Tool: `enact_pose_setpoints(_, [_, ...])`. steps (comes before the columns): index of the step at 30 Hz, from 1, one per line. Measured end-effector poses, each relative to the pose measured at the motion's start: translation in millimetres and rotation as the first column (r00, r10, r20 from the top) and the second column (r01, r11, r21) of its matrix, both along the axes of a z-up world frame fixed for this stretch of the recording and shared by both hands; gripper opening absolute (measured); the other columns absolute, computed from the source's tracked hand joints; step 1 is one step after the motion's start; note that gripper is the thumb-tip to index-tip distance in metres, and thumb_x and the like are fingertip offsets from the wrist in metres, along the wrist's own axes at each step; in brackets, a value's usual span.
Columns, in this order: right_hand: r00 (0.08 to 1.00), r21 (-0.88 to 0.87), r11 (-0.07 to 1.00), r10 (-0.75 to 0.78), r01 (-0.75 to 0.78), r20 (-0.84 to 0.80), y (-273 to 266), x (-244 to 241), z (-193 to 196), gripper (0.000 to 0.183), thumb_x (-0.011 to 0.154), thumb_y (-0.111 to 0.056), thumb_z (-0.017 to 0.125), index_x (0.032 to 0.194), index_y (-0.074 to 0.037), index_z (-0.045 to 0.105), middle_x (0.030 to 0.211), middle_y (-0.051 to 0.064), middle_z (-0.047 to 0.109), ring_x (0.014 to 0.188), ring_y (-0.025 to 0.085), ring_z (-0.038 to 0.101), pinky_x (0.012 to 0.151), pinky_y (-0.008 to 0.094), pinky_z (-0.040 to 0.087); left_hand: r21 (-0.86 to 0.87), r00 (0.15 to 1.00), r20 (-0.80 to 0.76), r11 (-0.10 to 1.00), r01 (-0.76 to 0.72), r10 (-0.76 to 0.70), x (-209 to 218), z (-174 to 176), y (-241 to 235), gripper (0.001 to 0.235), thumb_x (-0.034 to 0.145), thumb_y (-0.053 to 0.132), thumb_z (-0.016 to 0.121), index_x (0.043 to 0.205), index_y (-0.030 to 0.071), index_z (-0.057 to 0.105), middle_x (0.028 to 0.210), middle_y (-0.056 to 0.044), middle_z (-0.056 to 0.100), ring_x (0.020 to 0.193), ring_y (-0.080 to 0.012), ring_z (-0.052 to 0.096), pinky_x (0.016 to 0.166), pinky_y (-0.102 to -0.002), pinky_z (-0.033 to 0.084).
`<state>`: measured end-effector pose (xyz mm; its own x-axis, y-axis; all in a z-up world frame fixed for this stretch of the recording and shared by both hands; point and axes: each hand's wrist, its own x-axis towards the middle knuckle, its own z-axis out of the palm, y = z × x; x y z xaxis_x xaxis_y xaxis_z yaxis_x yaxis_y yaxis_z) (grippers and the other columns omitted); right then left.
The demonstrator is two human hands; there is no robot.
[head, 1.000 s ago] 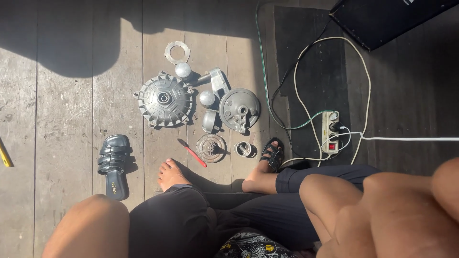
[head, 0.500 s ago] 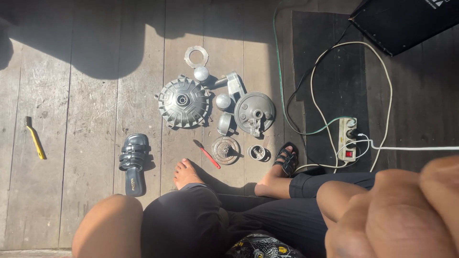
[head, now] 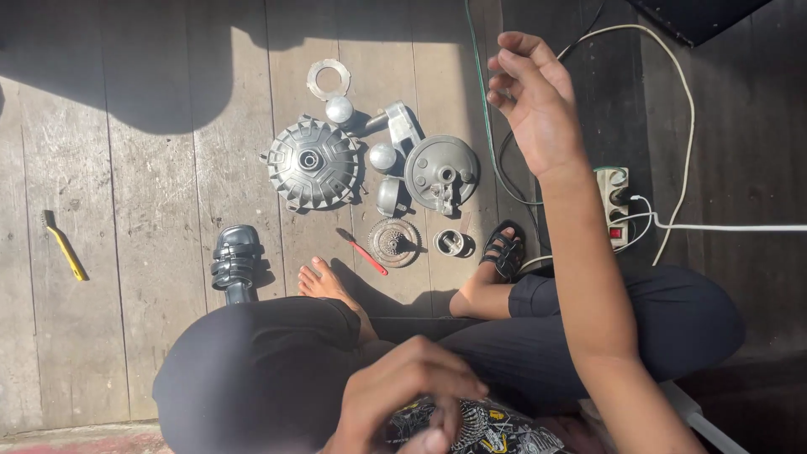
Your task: Cleaning and adjusting the ring grooves on a motorcycle piston using a small metal tool.
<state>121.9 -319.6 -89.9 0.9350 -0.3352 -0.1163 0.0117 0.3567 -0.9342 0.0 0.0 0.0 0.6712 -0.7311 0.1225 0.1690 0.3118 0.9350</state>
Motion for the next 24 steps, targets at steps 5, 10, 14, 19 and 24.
enact_pose_setpoints(5, [0.895,-0.144,0.988,-0.020,-0.050,-0.445,-38.4,-13.8,-175.8,0.025,0.095,-0.019,0.065,0.118,-0.009,0.065,0.104,0.004,0.068,0.083,0.007,0.060,0.070,0.021,0.047,0.119,0.845,-0.398,0.933,-0.338,0.357,29.8,-157.2,-133.4,0.037,0.100,0.025,0.048,0.114,-0.004,0.065,0.103,-0.014,0.070,0.072,-0.0133,0.056,0.069,-0.026,0.045])
enact_pose_setpoints(10, [0.663,-0.379,0.900,-0.150,-0.216,-0.734,-73.8,-95.0,-364.2,0.030,0.091,-0.024,0.070,0.115,-0.006,0.067,0.089,0.003,0.071,0.073,0.010,0.067,0.062,0.023,0.052,0.702,0.821,0.084,0.551,-0.451,0.565,2.6,-370.2,-189.6,0.047,0.088,0.027,0.066,0.129,0.008,0.053,0.121,-0.013,0.055,0.087,-0.0232,0.063,0.079,-0.035,0.054])
enact_pose_setpoints(14, [0.570,-0.635,0.615,-0.339,-0.468,-0.749,-80.5,-151.1,-437.3,0.015,0.083,-0.023,0.072,0.090,-0.010,0.071,0.082,0.006,0.072,0.072,0.025,0.069,0.071,0.041,0.054,0.850,0.909,0.333,0.337,-0.405,0.253,-23.2,-438.1,-186.8,0.096,0.060,0.032,0.093,0.139,0.010,0.044,0.130,-0.017,0.046,0.114,-0.0384,0.052,0.091,-0.047,0.051])
enact_pose_setpoints(19, [0.750,-0.804,0.406,-0.330,-0.435,-0.573,-78.9,-162.6,-466.6,0.035,0.080,-0.034,0.082,0.081,-0.001,0.069,0.073,0.013,0.070,0.066,0.031,0.066,0.072,0.039,0.056,0.757,0.878,0.455,0.456,-0.468,0.147,-37.2,-424.8,-175.6,0.096,0.060,0.013,0.088,0.146,0.012,0.045,0.144,-0.011,0.047,0.121,-0.0346,0.050,0.096,-0.044,0.046])
enact_pose_setpoints(24, [0.665,-0.760,0.348,-0.370,-0.548,-0.649,-52.3,-156.6,-435.8,0.050,0.077,-0.038,0.087,0.092,0.003,0.063,0.075,0.016,0.067,0.062,0.033,0.066,0.062,0.043,0.057,0.728,0.850,0.466,0.440,-0.527,0.247,-43.6,-443.9,-181.4,0.079,0.064,0.009,0.080,0.137,0.012,0.050,0.135,-0.009,0.055,0.116,-0.0327,0.054,0.094,-0.042,0.048])
